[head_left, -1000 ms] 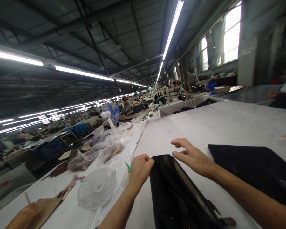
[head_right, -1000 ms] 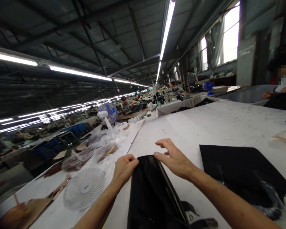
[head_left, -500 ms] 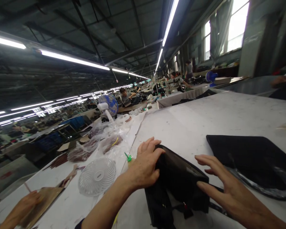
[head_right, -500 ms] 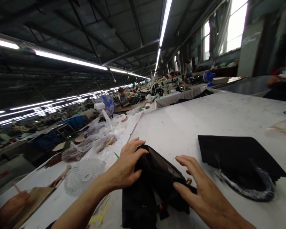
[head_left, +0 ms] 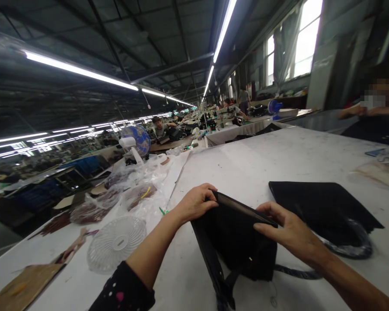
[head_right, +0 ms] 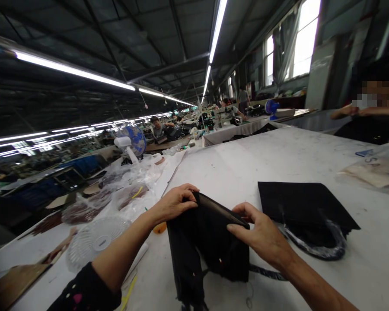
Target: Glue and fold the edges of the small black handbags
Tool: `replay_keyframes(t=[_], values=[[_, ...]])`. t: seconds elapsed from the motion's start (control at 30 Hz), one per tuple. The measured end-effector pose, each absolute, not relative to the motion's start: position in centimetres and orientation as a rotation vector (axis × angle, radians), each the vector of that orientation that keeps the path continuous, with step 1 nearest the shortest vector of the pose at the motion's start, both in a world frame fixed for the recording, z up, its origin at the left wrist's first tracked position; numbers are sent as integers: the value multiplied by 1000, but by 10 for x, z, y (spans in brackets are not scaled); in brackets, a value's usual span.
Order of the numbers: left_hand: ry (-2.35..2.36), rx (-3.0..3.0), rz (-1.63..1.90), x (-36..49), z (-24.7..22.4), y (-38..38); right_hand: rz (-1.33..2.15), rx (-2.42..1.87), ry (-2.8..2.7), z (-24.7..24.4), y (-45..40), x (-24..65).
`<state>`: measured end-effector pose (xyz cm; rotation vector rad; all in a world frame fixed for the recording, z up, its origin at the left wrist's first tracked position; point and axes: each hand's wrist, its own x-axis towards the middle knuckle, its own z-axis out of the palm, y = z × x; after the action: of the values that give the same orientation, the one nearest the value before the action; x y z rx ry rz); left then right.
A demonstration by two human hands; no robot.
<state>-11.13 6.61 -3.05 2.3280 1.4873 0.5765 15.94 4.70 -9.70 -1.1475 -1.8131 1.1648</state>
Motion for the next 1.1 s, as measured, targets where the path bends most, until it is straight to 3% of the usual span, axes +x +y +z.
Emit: replay_keyframes(t=[0.47, 1.1], values=[[1875, 2223, 601, -107, -35, 76, 1349, -1112, -1595, -100, 78, 162], [2145, 2084, 515, -102, -24, 59, 1101, -1140, -1748, -99, 94, 148]])
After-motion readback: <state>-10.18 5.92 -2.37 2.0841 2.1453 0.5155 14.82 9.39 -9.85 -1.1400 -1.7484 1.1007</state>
